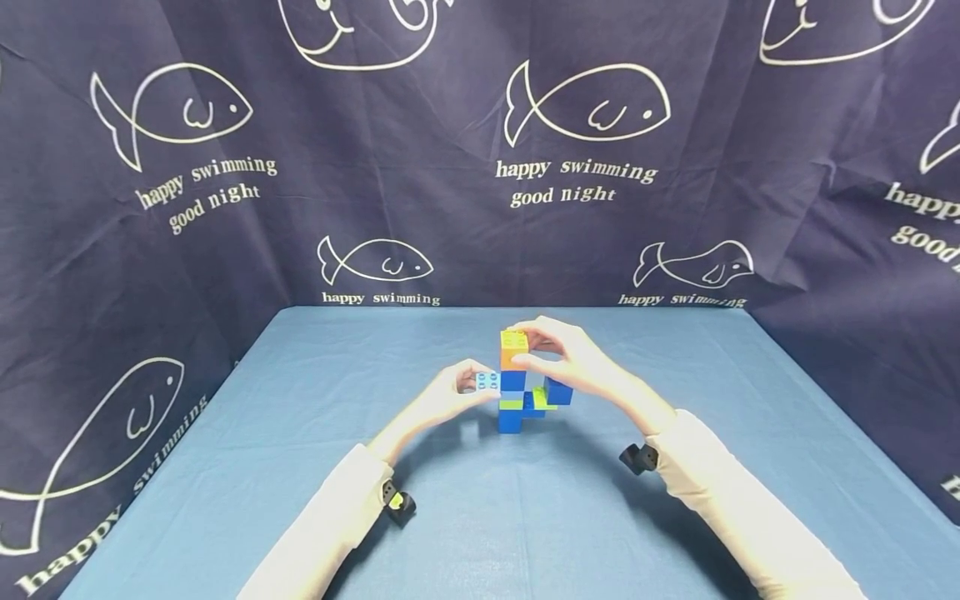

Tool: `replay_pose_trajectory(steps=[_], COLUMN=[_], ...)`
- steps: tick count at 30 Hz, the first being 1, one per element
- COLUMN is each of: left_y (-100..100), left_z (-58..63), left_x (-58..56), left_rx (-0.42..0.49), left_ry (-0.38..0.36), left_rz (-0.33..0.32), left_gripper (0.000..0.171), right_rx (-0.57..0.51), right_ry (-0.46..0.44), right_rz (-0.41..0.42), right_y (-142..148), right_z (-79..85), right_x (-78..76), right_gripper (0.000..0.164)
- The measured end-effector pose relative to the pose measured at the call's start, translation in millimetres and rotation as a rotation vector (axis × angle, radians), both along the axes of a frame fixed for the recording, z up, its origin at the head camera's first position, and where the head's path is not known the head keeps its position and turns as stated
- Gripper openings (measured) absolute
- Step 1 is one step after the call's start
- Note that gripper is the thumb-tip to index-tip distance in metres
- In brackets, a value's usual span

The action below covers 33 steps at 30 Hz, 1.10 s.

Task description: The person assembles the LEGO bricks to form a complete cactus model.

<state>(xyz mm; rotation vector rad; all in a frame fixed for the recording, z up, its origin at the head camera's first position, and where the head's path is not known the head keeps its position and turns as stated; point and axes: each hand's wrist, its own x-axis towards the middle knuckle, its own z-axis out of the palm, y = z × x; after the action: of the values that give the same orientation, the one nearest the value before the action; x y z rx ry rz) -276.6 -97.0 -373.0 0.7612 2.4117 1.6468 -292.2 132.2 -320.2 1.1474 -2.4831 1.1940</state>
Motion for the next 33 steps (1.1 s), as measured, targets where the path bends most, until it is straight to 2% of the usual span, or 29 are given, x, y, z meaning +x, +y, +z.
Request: replay_pose_trajectory(steps=[7, 17, 22, 29, 33], left_y=[-0.9, 0.4, 1.5, -0.2, -0.8], left_z=[-1.4, -1.6, -0.3, -25.8, -30.6], left_x=[-1.9, -2.4, -3.8, -20.5, -23.1], left_rx=[0.001, -0.002, -0.001, 0.01, 0.01], left_ry=[0.004, 0.0, 0.013, 0.017, 0.018], left_rz=[0.005, 0.004, -0.006, 0.017, 0.023], left_gripper=[0.03, 0.032, 0.032, 0.029, 0.029], right_rx=[-0.013, 0.002, -0.03, -0.025, -0.042], right_ry=[0.039, -0.01, -0.081, -0.173, -0.174], right_rz=[-0.001, -0.02, -0.021, -0.02, -0.033], right_y=[-0.7, 0.9, 0.8, -2.9, -2.8], right_z=[-3.3, -2.5, 0.8, -3.9, -5.9], right_x=[0.9, -0.5, -1.4, -4.1, -4.2], right_gripper=[0.043, 0.042, 0.041, 0.036, 0.036])
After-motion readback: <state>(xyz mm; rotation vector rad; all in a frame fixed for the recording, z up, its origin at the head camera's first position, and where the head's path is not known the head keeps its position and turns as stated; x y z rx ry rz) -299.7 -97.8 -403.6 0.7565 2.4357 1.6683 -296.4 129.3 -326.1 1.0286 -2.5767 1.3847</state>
